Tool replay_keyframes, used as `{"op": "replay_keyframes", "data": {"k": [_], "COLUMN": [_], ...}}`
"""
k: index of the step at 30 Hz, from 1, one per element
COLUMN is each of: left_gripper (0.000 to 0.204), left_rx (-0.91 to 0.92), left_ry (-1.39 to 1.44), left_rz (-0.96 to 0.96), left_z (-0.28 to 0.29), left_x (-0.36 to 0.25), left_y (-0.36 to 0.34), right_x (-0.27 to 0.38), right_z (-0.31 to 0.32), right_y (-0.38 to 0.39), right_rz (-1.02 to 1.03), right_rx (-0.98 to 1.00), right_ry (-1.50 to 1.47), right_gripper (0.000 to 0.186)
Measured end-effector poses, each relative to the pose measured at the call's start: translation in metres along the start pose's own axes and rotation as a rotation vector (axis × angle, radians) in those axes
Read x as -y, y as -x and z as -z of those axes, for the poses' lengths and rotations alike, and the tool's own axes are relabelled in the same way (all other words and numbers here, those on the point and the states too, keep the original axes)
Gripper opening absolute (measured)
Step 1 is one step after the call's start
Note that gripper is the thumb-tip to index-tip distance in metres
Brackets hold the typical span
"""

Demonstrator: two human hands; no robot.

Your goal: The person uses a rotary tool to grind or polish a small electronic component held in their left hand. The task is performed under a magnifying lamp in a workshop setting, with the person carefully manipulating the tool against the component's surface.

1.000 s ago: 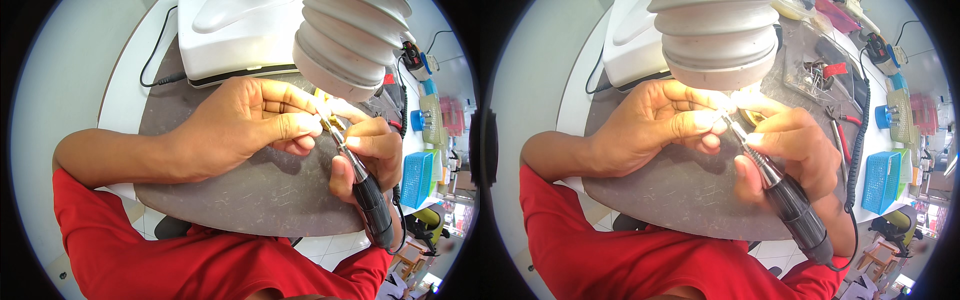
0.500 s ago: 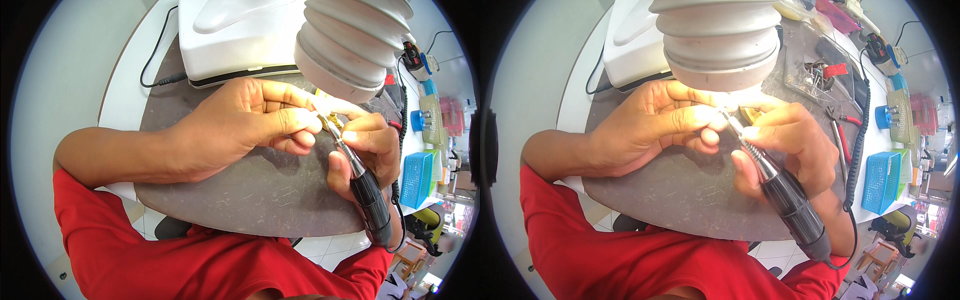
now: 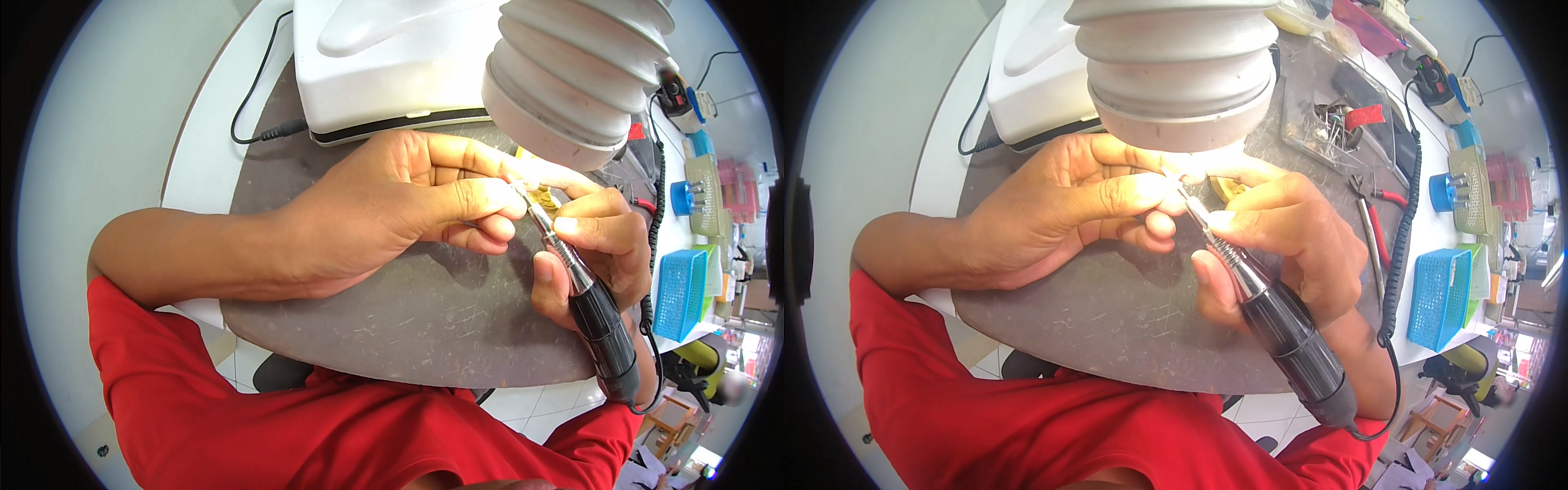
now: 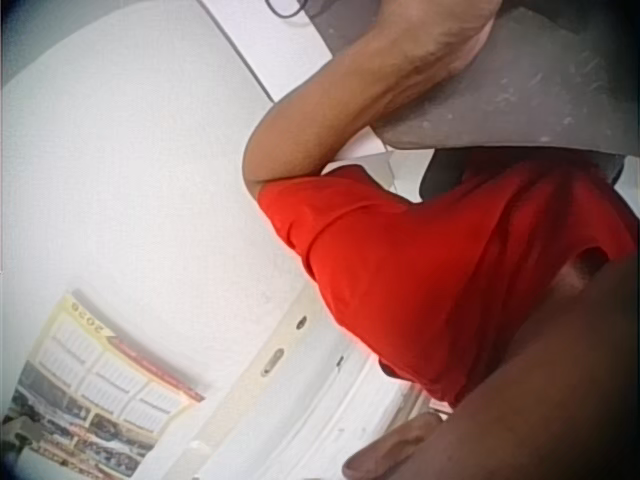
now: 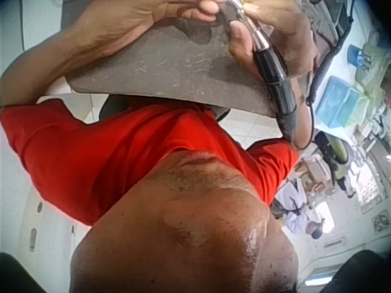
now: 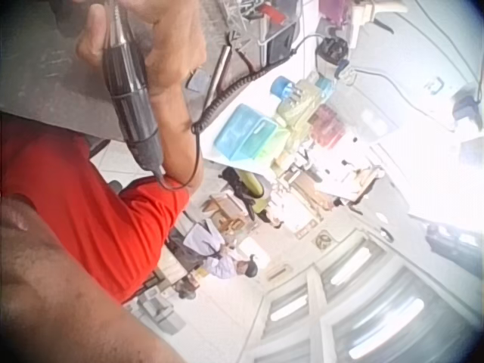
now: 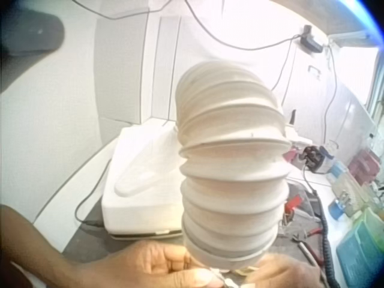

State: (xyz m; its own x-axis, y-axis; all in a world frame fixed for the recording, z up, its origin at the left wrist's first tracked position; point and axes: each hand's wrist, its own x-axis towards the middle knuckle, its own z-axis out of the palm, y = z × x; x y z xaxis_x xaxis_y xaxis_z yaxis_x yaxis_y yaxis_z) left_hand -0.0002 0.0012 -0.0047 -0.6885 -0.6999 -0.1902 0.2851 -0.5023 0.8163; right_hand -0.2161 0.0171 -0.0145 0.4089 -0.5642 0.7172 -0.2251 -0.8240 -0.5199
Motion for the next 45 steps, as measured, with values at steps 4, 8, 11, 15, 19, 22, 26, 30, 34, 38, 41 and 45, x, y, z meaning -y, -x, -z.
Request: {"op": "replay_keyframes", "data": {"k": [4, 8, 11, 15, 19, 22, 26, 30, 34, 38, 41, 45], "left_gripper": [0.025, 0.024, 0.024, 0.023, 0.023, 0.023, 0.023, 0.024, 0.024, 0.024, 0.025, 0.025], "left_rx": [-0.006, 0.000, 0.001, -0.009, 0.009, 0.001, -0.002, -0.006, -0.008, 0.005, 0.010, -0.007], "left_ry": [0.007, 0.030, 0.030, 0.033, 0.032, 0.037, 0.049, 0.049, 0.063, 0.066, 0.068, 0.063], "left_rz": [0.005, 0.016, 0.021, 0.023, 0.020, 0.019, 0.023, 0.027, 0.031, 0.034, 0.035, 0.035], "left_z": [0.001, -0.001, 0.001, 0.000, 0.000, 0.000, 0.001, -0.001, 0.000, 0.000, 0.000, -0.001], "left_x": [0.001, -0.002, 0.001, -0.001, -0.001, -0.001, 0.000, -0.001, -0.001, 0.000, -0.001, -0.001], "left_y": [0.000, 0.002, -0.001, 0.001, 0.001, 0.001, 0.001, 0.001, 0.002, 0.001, 0.001, 0.004], "right_x": [0.006, 0.008, 0.004, 0.009, 0.004, 0.006, 0.005, 0.002, 0.007, -0.001, -0.002, 0.008], "right_z": [0.007, 0.007, 0.006, 0.007, 0.005, 0.007, 0.005, 0.005, 0.006, 0.000, -0.001, 0.006], "right_y": [0.000, -0.002, 0.001, -0.002, -0.001, -0.001, -0.001, -0.002, -0.001, -0.004, -0.002, -0.003], "right_rz": [-0.065, -0.073, -0.052, -0.109, -0.047, -0.075, -0.081, 0.004, -0.080, -0.012, 0.014, -0.106], "right_rx": [0.146, 0.150, 0.137, 0.147, 0.141, 0.144, 0.140, 0.141, 0.138, 0.019, -0.032, 0.154], "right_ry": [0.056, 0.069, 0.054, 0.102, 0.055, 0.076, 0.058, 0.035, 0.077, 0.079, 0.061, 0.110], "right_gripper": [0.029, 0.029, 0.029, 0.029, 0.029, 0.029, 0.029, 0.029, 0.029, 0.029, 0.030, 0.029]}}
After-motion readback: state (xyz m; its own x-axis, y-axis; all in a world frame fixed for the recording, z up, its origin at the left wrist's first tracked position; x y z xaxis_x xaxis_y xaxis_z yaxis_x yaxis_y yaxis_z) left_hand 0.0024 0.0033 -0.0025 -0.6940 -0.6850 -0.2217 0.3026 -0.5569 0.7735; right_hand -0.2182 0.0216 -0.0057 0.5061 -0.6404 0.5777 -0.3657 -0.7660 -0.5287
